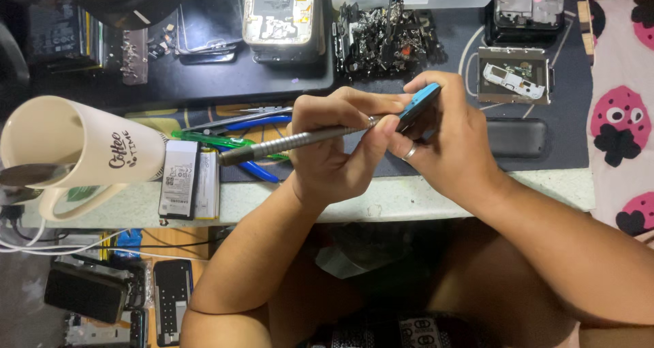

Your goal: The person disassembles a light blue mobile phone using a metal tool, removing the back cover and internal components. They then pick up a black and green mobile phone and begin prying it open.

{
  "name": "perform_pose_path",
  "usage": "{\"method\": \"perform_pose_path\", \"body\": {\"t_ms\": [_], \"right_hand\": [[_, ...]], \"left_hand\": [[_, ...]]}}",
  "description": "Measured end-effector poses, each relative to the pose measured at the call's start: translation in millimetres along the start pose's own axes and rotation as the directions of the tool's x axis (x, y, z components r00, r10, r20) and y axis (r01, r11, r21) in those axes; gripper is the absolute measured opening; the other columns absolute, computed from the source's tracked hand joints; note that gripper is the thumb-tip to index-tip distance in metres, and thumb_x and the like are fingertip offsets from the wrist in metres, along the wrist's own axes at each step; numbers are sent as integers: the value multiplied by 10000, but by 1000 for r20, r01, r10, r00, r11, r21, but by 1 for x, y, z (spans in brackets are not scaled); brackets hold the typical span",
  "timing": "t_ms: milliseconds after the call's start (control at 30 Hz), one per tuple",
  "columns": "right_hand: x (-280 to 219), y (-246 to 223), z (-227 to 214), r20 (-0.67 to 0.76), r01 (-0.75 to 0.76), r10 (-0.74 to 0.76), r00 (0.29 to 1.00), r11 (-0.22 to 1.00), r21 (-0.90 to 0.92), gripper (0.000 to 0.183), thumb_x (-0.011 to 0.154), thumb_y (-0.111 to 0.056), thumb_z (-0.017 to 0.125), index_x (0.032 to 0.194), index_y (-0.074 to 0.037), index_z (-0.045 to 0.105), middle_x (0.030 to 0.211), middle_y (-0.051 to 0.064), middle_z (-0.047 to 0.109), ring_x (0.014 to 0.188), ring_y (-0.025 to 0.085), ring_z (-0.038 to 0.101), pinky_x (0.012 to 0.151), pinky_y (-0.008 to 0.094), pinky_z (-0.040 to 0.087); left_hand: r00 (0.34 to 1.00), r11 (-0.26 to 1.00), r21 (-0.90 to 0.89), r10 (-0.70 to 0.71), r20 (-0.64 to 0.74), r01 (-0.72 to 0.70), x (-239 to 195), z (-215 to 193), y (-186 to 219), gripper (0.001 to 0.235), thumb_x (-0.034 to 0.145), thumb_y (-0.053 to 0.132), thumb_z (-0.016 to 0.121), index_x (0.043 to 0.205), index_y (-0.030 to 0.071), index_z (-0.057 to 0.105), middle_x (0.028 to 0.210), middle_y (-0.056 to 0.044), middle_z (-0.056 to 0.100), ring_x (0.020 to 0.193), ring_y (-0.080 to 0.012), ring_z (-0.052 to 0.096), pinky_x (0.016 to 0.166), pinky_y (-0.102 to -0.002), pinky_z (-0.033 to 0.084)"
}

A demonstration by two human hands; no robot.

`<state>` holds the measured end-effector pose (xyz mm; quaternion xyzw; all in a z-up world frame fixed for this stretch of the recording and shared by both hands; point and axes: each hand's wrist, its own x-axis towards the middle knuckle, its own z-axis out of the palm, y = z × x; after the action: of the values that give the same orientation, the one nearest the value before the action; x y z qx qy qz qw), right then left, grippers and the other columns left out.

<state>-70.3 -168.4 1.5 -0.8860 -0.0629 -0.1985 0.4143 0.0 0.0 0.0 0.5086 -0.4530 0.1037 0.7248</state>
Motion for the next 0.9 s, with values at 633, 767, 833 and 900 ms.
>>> {"method": "perform_pose_path", "body": {"t_ms": [633,767,833,900], "right_hand": [[0,0,-1,19,-23,22,1000,1000,13,569,965,-213,834,1318,-33,426,1002,116,695,867,181,734,738,318,597],[-1,1,-1,1,9,-9,1000,999,-49,594,918,-148,834,1327,-29,420,1030,160,673,878,262,729,746,356,581],[-2,1,-1,-4,34,-34,999,997,-64,601,905,-118,822,1337,-29,414,1070,175,669,918,296,732,771,368,583],[-3,1,-1,7,13,-12,1000,999,-45,598,896,-102,808,1343,-33,417,1078,166,677,944,310,748,783,369,590]], "left_hand": [[999,1000,19,8,32,-9,2,-1,1,277,1042,-71,633,1132,16,386,1129,-264,682,1095,-294,735,943,-343,644],[974,913,366,110,198,-177,9,-5,14,275,941,-38,699,1003,59,449,1024,-221,708,1015,-311,746,814,-343,635],[939,814,490,186,291,-313,12,-7,16,285,888,-49,731,950,62,476,962,-207,717,969,-334,754,758,-355,636],[909,782,477,282,306,-403,13,-8,14,296,882,-93,739,970,21,481,941,-206,708,961,-361,761,759,-379,651]]}}
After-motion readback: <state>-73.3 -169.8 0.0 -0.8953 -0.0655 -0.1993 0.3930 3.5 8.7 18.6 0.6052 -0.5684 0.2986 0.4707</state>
